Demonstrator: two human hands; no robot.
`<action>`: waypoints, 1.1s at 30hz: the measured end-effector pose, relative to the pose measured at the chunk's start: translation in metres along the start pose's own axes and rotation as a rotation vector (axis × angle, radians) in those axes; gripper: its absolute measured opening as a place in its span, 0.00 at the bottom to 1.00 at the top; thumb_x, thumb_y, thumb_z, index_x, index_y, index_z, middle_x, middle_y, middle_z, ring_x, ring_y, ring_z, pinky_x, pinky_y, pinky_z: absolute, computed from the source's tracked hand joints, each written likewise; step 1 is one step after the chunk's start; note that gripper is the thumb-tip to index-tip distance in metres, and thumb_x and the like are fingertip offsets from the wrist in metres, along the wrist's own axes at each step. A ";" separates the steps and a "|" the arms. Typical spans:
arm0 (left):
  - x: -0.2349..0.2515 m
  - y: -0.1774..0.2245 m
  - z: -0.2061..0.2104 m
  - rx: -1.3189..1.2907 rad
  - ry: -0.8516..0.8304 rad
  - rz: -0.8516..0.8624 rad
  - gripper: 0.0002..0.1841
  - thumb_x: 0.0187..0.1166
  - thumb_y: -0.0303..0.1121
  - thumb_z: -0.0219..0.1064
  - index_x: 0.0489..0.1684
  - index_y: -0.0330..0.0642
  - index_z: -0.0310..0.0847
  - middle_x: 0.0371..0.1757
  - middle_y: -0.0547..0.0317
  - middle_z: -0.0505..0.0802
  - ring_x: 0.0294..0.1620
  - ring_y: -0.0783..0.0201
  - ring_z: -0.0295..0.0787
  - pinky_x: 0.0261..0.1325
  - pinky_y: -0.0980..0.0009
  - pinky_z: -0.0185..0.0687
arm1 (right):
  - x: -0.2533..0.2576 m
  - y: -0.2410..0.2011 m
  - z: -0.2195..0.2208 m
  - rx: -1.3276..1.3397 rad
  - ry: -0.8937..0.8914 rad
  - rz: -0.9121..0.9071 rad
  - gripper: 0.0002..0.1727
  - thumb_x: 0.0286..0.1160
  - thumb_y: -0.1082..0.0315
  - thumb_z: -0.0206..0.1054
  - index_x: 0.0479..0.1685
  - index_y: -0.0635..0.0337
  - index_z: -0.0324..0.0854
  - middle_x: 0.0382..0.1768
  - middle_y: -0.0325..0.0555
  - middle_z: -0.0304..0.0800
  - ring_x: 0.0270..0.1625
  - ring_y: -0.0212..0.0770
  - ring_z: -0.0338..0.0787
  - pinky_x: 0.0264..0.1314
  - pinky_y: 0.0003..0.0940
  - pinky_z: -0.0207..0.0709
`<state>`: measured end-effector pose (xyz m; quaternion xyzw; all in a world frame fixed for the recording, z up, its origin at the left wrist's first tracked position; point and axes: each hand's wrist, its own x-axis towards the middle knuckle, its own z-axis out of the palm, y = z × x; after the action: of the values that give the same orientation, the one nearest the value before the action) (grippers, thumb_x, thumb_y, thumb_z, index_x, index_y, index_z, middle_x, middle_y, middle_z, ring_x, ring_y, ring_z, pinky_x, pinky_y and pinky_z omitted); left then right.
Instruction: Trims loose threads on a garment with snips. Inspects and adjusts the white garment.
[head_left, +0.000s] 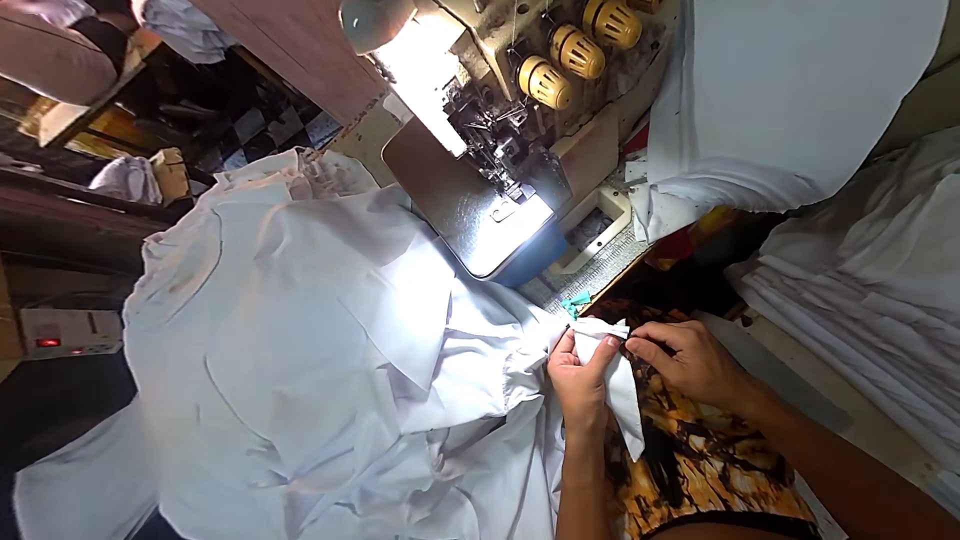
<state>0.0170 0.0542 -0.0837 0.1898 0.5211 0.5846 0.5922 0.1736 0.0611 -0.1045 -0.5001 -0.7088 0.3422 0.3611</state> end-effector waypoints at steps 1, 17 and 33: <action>0.000 0.000 -0.001 0.007 -0.001 0.000 0.19 0.63 0.10 0.71 0.55 0.23 0.80 0.37 0.50 0.96 0.35 0.67 0.96 0.42 0.71 0.94 | 0.000 0.001 0.000 0.011 -0.004 0.008 0.23 0.87 0.52 0.57 0.34 0.59 0.90 0.21 0.38 0.85 0.24 0.21 0.78 0.29 0.16 0.69; 0.003 0.001 -0.011 0.093 -0.040 0.010 0.20 0.63 0.11 0.73 0.56 0.22 0.81 0.39 0.51 0.97 0.37 0.68 0.96 0.45 0.71 0.94 | 0.007 0.009 -0.012 0.040 -0.140 -0.043 0.24 0.89 0.52 0.55 0.38 0.60 0.92 0.26 0.40 0.89 0.29 0.21 0.82 0.35 0.16 0.73; 0.004 -0.001 -0.014 0.090 -0.063 0.038 0.14 0.71 0.16 0.69 0.53 0.24 0.82 0.39 0.52 0.96 0.38 0.68 0.95 0.46 0.72 0.93 | 0.017 0.010 -0.014 -0.036 -0.153 -0.048 0.25 0.87 0.51 0.56 0.31 0.57 0.91 0.18 0.36 0.83 0.22 0.22 0.76 0.27 0.18 0.66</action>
<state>0.0052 0.0521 -0.0911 0.2442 0.5244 0.5655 0.5879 0.1860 0.0814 -0.1028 -0.4617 -0.7521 0.3579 0.3051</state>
